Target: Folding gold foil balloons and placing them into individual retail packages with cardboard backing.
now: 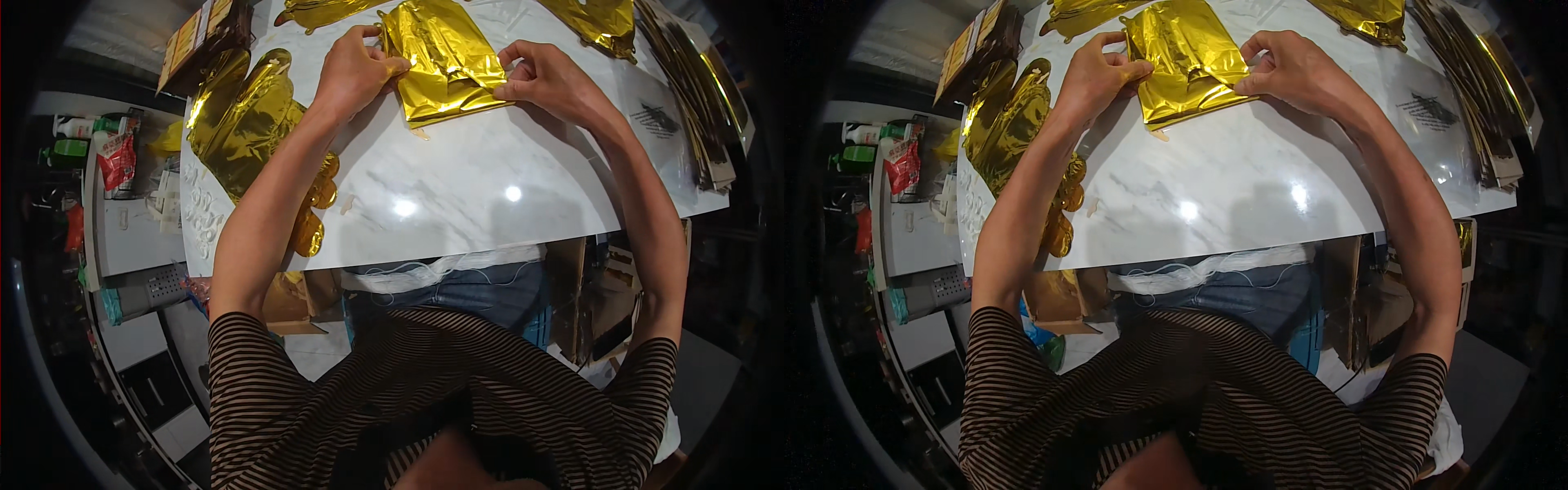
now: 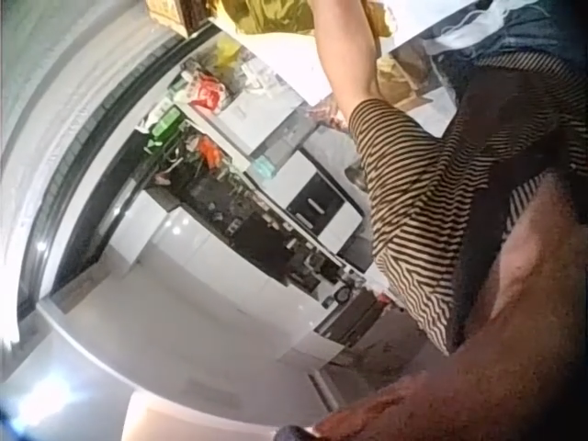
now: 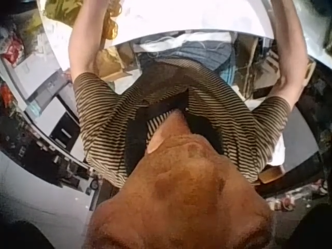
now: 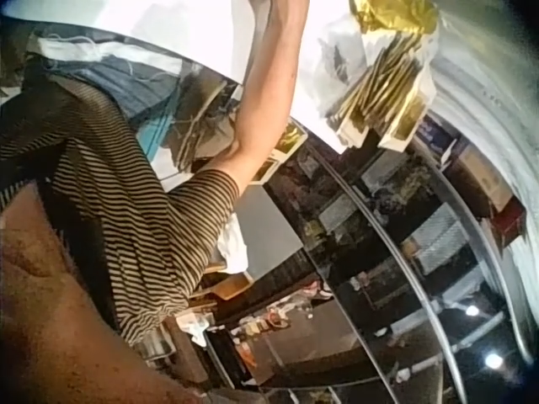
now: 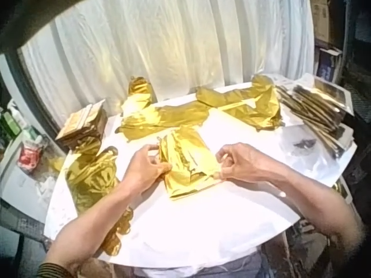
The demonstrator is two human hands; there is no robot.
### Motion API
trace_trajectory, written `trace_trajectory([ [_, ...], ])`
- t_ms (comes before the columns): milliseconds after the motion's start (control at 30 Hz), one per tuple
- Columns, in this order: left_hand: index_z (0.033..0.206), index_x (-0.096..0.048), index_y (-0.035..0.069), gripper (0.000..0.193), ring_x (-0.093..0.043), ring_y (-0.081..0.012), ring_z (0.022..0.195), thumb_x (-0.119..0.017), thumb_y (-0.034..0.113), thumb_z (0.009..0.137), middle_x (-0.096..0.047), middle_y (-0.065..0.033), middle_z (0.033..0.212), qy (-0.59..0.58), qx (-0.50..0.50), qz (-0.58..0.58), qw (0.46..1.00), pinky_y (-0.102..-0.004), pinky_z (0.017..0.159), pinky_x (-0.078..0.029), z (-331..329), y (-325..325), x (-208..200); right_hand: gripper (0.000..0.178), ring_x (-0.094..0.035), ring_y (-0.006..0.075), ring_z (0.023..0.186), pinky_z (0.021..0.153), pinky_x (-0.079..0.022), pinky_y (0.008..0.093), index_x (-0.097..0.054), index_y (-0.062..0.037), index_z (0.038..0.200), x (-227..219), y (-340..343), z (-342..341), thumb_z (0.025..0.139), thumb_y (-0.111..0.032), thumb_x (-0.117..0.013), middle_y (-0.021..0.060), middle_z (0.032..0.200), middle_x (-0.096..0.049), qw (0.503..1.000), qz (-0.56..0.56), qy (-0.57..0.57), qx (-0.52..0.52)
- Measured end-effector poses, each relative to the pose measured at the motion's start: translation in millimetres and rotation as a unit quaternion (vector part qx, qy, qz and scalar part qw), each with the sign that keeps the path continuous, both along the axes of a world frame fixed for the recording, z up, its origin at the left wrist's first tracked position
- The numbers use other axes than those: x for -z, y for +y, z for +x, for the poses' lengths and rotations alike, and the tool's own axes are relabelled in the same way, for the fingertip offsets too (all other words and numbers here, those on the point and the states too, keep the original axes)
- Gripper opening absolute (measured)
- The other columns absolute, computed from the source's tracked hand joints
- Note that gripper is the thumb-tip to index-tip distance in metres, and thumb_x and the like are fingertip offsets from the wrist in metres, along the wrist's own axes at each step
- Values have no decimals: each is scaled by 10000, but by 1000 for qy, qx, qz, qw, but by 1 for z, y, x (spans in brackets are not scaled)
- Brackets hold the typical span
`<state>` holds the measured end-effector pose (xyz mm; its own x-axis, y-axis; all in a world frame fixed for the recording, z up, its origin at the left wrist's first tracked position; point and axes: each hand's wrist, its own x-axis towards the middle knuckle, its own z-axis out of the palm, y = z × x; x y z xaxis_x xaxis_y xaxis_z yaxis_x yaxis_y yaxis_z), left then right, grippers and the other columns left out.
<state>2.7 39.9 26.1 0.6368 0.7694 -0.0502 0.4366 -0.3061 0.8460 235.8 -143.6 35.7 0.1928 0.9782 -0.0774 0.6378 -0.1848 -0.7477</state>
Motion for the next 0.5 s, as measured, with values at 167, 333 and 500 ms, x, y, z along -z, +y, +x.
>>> trace_trajectory([
  [167, 1397, -529, -98, 694, -694, -127, 684, -846, 119, 819, -707, -63, 826, -17, -7, 9, 1000, -267, 610, -583, -2, -1, 1, 455, -702, 186, 781, 740, -537, 329, -694, 40, 1164, -7, -1, -10, 799, -196, -828, 92, 843, -733, 999, -9, -25, 40],
  [333, 1413, -510, -99, 700, -693, -119, 721, -839, 132, 840, -716, -63, 834, 12, 7, 68, 998, -263, 659, -578, -2, 6, 6, 478, -720, 205, 808, 774, -552, 346, -690, 39, 1185, -12, 1, -11, 795, -199, -829, 110, 877, -750, 998, -25, -44, 41],
  [500, 1432, -474, -119, 701, -684, -102, 704, -822, 112, 869, -721, -71, 829, 31, 12, 116, 993, -239, 645, -569, -2, 3, 7, 507, -727, 240, 848, 812, -556, 372, -671, 24, 1236, -9, -2, -13, 825, -235, -818, 108, 902, -756, 997, -29, -63, 30],
])
